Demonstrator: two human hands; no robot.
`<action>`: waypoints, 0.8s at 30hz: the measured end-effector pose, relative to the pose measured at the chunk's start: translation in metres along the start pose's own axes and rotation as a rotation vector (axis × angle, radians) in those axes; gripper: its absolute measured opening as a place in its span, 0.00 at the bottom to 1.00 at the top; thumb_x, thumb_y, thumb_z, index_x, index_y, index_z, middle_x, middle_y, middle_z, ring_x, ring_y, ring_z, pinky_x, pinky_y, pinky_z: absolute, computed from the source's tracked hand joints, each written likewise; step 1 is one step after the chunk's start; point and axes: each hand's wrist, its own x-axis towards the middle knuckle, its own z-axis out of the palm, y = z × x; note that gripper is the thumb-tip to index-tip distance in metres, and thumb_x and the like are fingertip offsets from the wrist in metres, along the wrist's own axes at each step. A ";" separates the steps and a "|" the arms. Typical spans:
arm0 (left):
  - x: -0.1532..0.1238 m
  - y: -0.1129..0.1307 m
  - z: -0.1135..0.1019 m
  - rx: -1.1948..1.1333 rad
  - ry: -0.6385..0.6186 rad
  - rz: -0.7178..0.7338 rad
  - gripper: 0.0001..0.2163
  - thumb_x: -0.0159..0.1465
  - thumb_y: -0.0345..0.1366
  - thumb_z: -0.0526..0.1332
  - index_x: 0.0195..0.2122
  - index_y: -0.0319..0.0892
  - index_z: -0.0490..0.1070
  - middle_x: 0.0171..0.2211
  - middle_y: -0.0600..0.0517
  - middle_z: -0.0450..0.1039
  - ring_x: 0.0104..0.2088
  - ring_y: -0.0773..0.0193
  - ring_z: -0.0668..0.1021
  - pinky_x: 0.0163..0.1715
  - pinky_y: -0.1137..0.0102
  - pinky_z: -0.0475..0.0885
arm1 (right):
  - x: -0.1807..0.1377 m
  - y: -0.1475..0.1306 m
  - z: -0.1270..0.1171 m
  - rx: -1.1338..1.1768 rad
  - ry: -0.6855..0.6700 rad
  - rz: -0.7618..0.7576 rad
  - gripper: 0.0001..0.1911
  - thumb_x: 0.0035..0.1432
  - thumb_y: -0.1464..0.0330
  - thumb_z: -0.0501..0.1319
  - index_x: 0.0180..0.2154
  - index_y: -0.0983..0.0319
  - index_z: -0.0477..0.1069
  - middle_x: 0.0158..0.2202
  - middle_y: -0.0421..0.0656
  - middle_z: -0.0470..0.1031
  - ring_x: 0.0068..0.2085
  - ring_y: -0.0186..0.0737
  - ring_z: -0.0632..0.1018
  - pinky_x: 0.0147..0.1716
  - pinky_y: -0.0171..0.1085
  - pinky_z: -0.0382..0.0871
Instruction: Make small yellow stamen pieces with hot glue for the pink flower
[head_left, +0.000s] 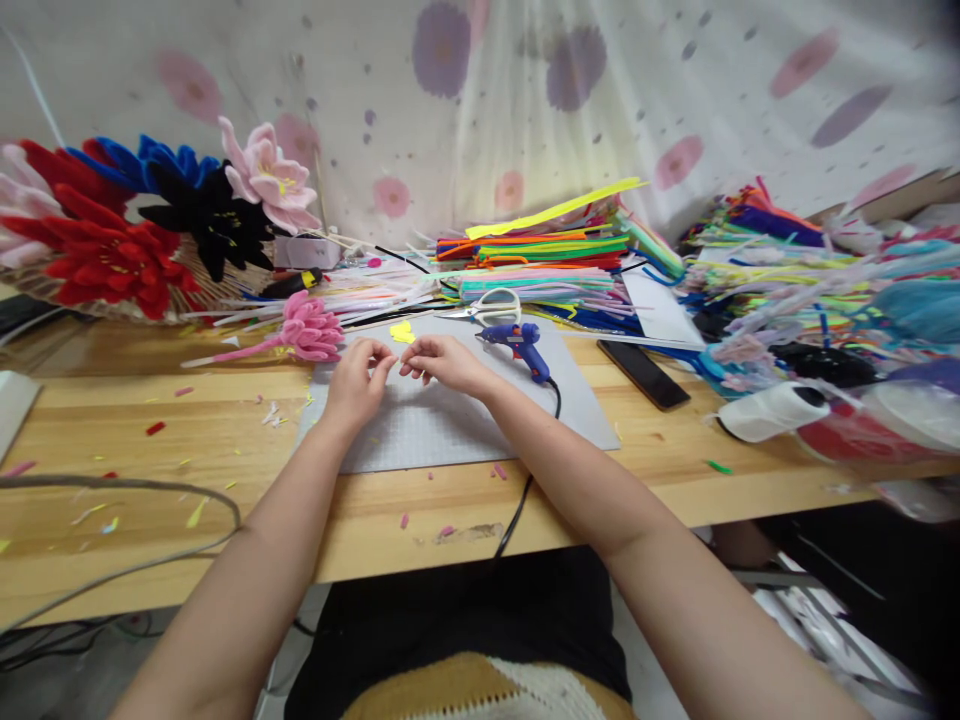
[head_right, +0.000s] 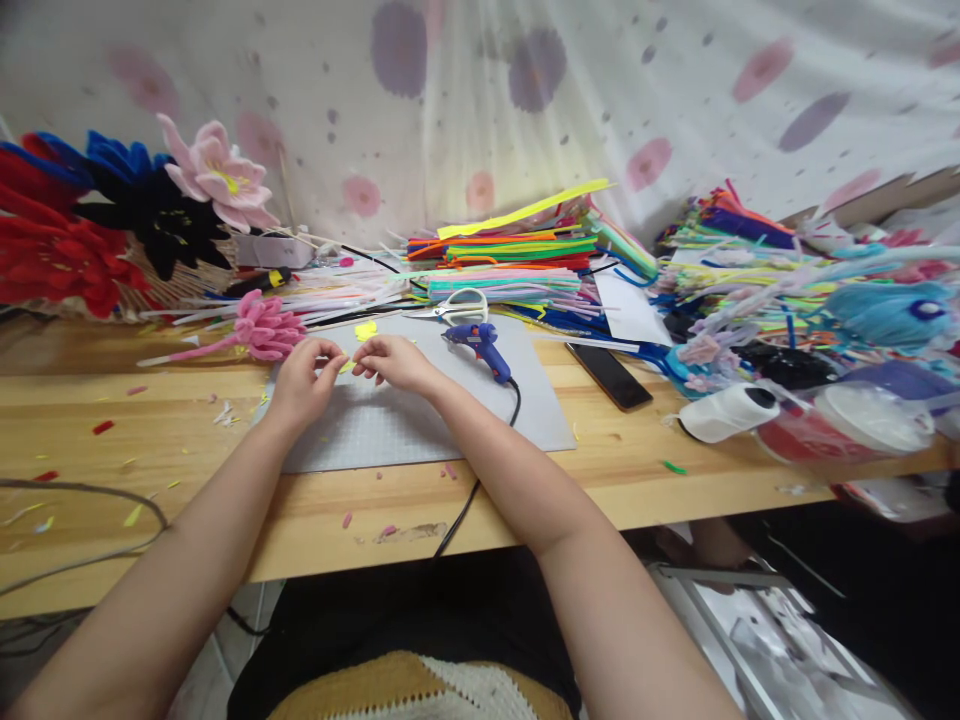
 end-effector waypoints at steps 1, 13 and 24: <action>0.000 -0.001 0.000 -0.026 0.045 -0.033 0.03 0.56 0.35 0.58 0.27 0.43 0.66 0.29 0.52 0.67 0.32 0.64 0.70 0.31 0.70 0.67 | 0.000 0.000 0.000 0.008 0.007 0.004 0.05 0.49 0.77 0.55 0.28 0.64 0.67 0.24 0.39 0.75 0.24 0.28 0.71 0.21 0.27 0.65; 0.004 -0.003 0.005 -0.419 -0.044 -0.419 0.06 0.55 0.37 0.57 0.28 0.40 0.68 0.22 0.55 0.66 0.21 0.70 0.69 0.21 0.73 0.69 | -0.001 0.002 0.000 -0.021 0.039 0.007 0.05 0.51 0.77 0.55 0.30 0.63 0.66 0.25 0.38 0.74 0.25 0.27 0.71 0.20 0.26 0.64; 0.004 -0.005 -0.003 -0.580 -0.178 -0.504 0.12 0.57 0.41 0.57 0.20 0.41 0.61 0.14 0.58 0.54 0.15 0.74 0.59 0.15 0.76 0.60 | 0.000 0.008 -0.011 -0.209 0.087 -0.025 0.07 0.57 0.72 0.50 0.30 0.64 0.65 0.19 0.34 0.66 0.19 0.25 0.64 0.19 0.26 0.57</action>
